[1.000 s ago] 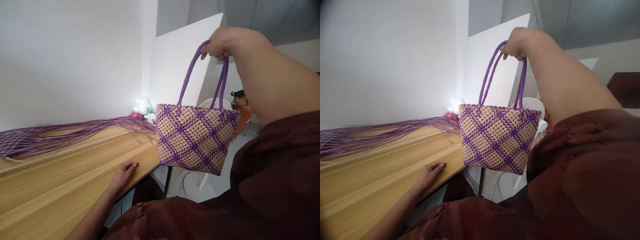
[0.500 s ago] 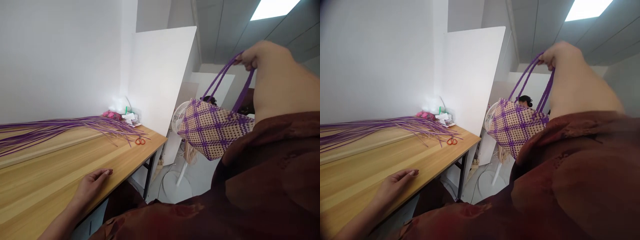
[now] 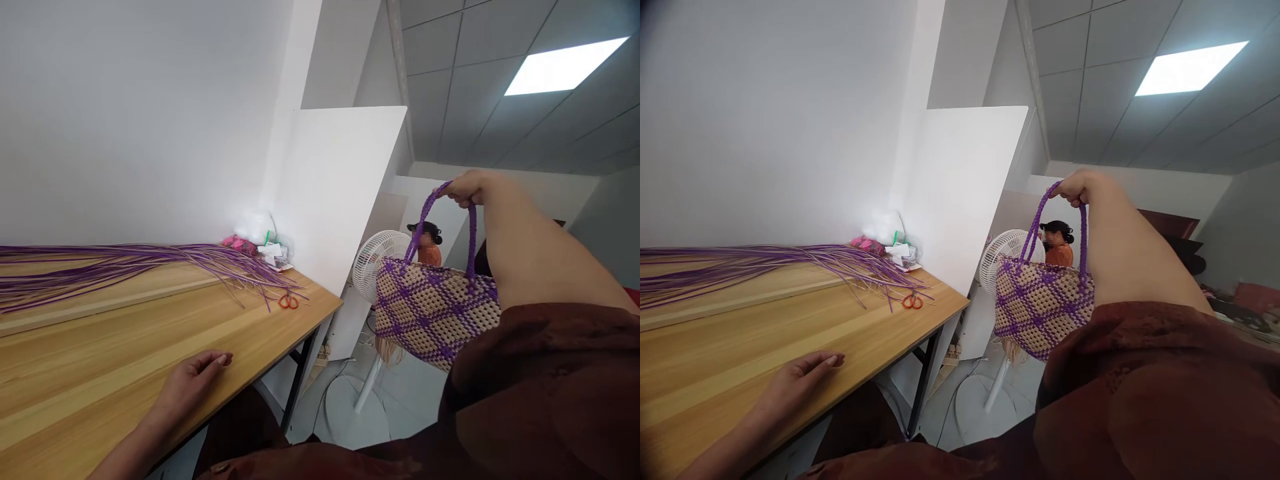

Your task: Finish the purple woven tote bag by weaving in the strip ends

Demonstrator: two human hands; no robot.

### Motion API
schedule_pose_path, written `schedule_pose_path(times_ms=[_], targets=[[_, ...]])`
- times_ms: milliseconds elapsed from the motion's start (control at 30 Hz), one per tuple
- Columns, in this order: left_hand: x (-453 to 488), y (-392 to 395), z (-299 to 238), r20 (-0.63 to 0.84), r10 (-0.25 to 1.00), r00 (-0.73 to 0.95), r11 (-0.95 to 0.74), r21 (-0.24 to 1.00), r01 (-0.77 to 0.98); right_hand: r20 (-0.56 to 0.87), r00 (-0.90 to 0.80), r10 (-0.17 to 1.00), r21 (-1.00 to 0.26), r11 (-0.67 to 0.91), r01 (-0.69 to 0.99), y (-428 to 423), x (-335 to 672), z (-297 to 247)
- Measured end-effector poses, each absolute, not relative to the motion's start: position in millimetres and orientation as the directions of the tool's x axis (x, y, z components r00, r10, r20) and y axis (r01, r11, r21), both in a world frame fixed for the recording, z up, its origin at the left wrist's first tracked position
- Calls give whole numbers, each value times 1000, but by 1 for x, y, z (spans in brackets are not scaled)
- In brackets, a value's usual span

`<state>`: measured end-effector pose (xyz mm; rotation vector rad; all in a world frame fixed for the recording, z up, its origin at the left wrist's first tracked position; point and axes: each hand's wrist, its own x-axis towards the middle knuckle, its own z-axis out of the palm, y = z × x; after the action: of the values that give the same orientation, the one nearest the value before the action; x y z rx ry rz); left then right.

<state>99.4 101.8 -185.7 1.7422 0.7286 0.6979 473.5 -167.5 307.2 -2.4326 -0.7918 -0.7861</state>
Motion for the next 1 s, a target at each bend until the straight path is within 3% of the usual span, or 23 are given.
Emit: schedule_pose_path(times_ms=[100, 167, 300, 467, 633, 833, 1000], targets=[[99, 97, -180, 139, 784, 605, -228, 971, 71, 402, 758, 513, -339, -686, 644, -141, 459, 313], [99, 92, -175, 170, 813, 556, -226, 973, 34, 326, 731, 599, -426, -597, 679, -115, 446, 315], [100, 88, -171, 210, 897, 390, -165, 975, -145, 343, 615, 710, -526, -397, 752, -49, 397, 304], [96, 97, -174, 251, 967, 45, -224, 920, -321, 338, 508, 792, -501, -306, 810, 27, 309, 273], [64, 111, -177, 263, 954, -142, -292, 922, -254, 497, 351, 794, -566, -11, 825, 103, 259, 246], [21, 128, -190, 167, 946, -278, -230, 949, -214, 459, 83, 885, -631, 259, 732, 175, 231, 211], [18, 135, -201, 207, 959, -196, -240, 957, -164, 402, -23, 915, -745, 341, 573, 186, 239, 179]])
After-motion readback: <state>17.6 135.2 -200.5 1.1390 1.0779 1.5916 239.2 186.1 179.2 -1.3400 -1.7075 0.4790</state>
